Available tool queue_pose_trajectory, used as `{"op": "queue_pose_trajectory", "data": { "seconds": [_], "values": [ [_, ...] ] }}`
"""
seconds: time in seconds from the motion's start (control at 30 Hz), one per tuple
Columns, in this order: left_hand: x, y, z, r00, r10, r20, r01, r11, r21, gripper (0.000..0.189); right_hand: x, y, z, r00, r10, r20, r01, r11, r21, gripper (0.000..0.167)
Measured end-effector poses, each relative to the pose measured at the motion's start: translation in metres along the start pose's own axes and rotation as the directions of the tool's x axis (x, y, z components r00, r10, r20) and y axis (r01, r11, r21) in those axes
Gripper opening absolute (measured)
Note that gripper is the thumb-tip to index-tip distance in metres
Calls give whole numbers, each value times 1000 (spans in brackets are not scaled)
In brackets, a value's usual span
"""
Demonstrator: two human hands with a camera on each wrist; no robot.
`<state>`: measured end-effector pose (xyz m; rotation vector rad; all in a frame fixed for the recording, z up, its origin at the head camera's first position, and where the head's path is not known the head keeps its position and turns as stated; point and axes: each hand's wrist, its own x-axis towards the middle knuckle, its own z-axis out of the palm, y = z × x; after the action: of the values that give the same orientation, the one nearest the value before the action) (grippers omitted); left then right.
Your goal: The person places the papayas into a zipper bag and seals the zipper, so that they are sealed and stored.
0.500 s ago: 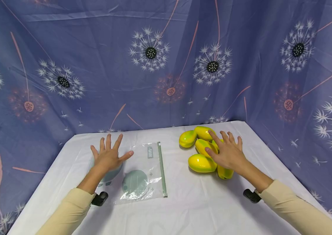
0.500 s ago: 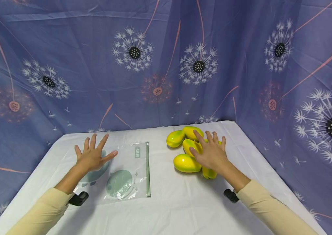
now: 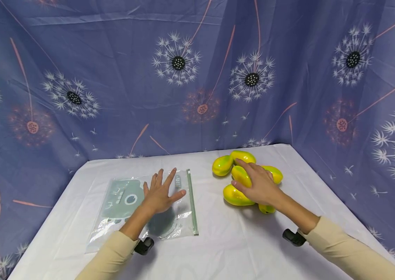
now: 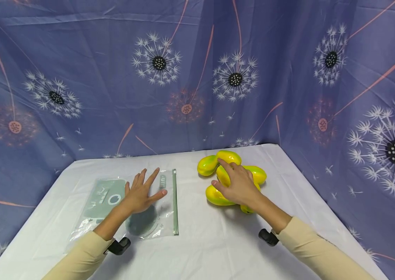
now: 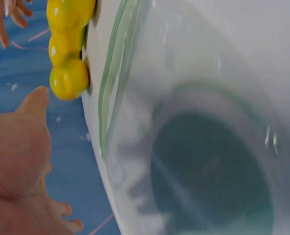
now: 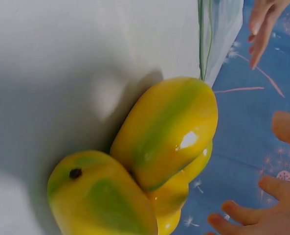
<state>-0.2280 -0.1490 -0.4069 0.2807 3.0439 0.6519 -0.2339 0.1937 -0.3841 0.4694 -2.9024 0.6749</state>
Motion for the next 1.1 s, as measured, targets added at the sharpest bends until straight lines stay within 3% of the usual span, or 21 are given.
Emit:
{"op": "queue_pose_trajectory", "data": {
  "seconds": [0.27,0.47,0.8,1.1],
  "values": [
    [2,21,38,998,59,-10,-60,997,-56,80,0,-3,3,999,-2,52,-5,991,135,81],
    [4,28,60,996,65,61,-64,998,-15,81,2,-4,8,996,-6,85,-10,983,186,88],
    [1,37,66,993,17,118,-15,1000,-22,78,1,-4,16,994,-53,99,37,987,155,79],
    [-1,31,72,997,29,76,-22,996,-90,79,-2,-4,19,990,-83,117,71,992,101,77]
  ]
}}
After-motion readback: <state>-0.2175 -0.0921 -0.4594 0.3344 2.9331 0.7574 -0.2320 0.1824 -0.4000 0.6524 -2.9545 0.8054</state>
